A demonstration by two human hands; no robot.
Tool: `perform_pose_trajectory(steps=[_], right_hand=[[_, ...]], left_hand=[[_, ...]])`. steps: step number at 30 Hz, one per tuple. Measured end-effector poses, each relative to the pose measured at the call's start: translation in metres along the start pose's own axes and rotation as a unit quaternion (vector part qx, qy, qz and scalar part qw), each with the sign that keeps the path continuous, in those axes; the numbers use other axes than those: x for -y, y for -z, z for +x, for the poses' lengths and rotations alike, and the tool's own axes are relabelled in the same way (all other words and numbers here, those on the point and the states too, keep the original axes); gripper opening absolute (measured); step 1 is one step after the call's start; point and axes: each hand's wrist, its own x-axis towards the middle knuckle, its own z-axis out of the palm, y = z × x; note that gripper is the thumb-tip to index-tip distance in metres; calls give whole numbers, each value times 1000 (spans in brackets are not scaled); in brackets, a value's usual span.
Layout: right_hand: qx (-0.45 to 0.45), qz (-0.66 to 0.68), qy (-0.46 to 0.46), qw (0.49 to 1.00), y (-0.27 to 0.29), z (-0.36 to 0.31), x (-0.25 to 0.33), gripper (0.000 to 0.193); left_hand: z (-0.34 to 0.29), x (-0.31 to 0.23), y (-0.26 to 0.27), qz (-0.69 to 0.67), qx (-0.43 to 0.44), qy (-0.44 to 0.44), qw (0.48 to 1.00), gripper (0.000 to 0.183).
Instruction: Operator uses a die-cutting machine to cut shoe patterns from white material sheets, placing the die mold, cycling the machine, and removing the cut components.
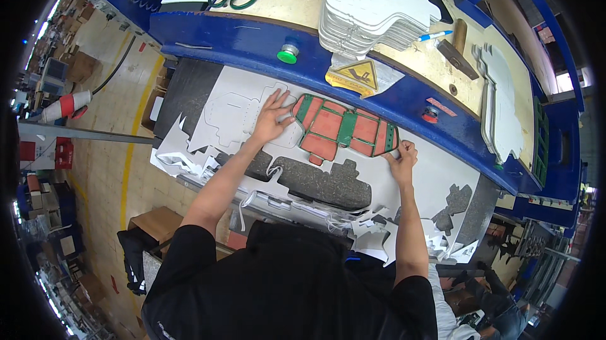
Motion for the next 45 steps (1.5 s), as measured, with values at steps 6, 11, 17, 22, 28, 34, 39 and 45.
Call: perform_pose_trajectory(steps=[6, 11, 17, 22, 28, 34, 39, 45], right_hand=[[-1, -25, 2, 1000, 4, -4, 1, 56], [-7, 0, 37, 999, 9, -7, 17, 72], [-158, 222, -178, 946, 55, -41, -55, 44], [-508, 356, -252, 743, 134, -29, -135, 37], [-670, 305, -297, 608, 231, 64, -66, 67], [-658, 234, -345, 627, 252, 70, -78, 73], [-547, 264, -205, 767, 228, -9, -85, 53], [-130, 97, 22, 987, 40, -141, 96, 25]], left_hand=[[1, -6, 0, -5, 5, 4, 1000, 48], [-2, -8, 22, -89, 8, 41, 995, 49], [-37, -148, 132, -238, 192, 98, 947, 9], [-122, -182, 62, -239, 387, 8, 890, 23], [-153, -118, -12, 8, 88, -39, 995, 17], [-125, -121, -23, 32, 61, -17, 997, 17], [-97, -132, -8, 14, 57, -41, 997, 21], [-108, -123, -21, 52, 15, -56, 997, 23]])
